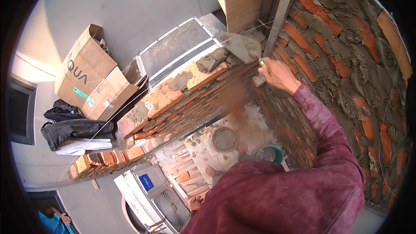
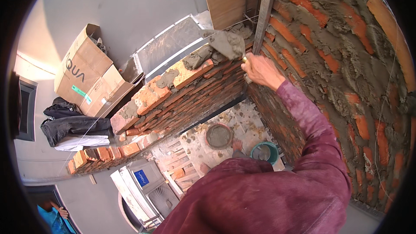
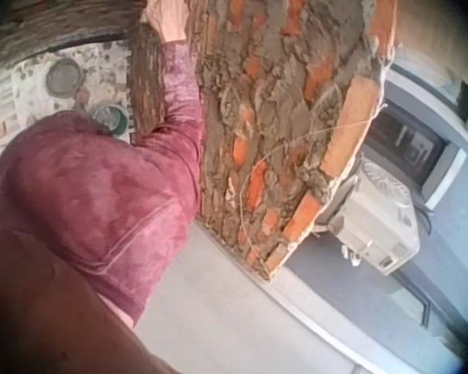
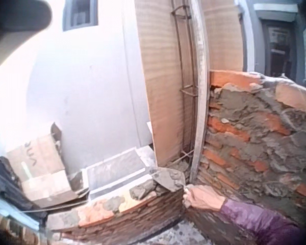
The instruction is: The person builds a brick wall by applying mortar to bricks with a trowel and stacking them, while also mixing more mortar in a bucket.
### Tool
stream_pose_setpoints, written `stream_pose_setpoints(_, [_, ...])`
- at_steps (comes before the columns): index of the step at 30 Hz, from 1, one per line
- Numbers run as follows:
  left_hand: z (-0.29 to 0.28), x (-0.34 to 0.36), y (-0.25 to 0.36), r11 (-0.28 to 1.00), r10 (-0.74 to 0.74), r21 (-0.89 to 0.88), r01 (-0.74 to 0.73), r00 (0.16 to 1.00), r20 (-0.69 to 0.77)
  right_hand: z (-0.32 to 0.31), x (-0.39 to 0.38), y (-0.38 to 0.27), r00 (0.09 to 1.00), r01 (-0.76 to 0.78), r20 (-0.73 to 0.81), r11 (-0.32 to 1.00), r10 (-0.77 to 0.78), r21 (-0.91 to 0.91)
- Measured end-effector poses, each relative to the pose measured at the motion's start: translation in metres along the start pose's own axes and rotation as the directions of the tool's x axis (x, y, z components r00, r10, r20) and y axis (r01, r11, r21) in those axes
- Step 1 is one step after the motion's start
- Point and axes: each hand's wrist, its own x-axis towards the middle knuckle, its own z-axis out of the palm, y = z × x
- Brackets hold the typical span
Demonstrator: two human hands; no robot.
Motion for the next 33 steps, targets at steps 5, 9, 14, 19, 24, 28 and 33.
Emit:
stream_pose_setpoints(5, [0.032, -0.004, 0.070, 0.971, 0.048, 0.231, -0.067, 0.995, 0.087, 0.007, -0.005, -0.004, 0.982, 0.036, 0.185, 0.999, -0.036, 0.004])
stream_pose_setpoints(9, [0.080, -0.008, 0.114, 0.970, 0.084, 0.224, -0.097, 0.994, 0.067, -0.003, 0.014, 0.005, 0.950, -0.040, 0.304, 0.992, 0.074, -0.117])
stream_pose_setpoints(14, [0.108, -0.028, 0.129, 0.981, 0.161, 0.095, -0.168, 0.984, 0.078, -0.013, -0.023, -0.017, 0.943, -0.037, 0.329, 0.999, 0.043, -0.024])
stream_pose_setpoints(19, [0.081, -0.013, 0.079, 0.967, 0.039, 0.238, -0.085, 0.980, 0.193, 0.024, -0.011, -0.011, 0.981, 0.111, 0.170, 0.990, -0.095, -0.084])
stream_pose_setpoints(24, [0.040, 0.009, 0.054, 0.979, 0.094, 0.166, -0.119, 0.984, 0.152, 0.017, -0.003, 0.017, 0.957, 0.051, 0.278, 0.993, -0.079, 0.107])
stream_pose_setpoints(28, [0.037, -0.009, 0.059, 0.995, 0.080, 0.050, -0.083, 0.995, 0.057, 0.002, -0.024, -0.025, 0.833, -0.399, 0.546, 0.784, 0.092, 0.476])
stream_pose_setpoints(33, [0.069, 0.004, 0.084, 0.944, -0.027, 0.329, -0.024, 0.988, 0.152, 0.142, -0.046, -0.025, 0.989, 0.046, 0.121, 0.952, -0.087, 0.304])
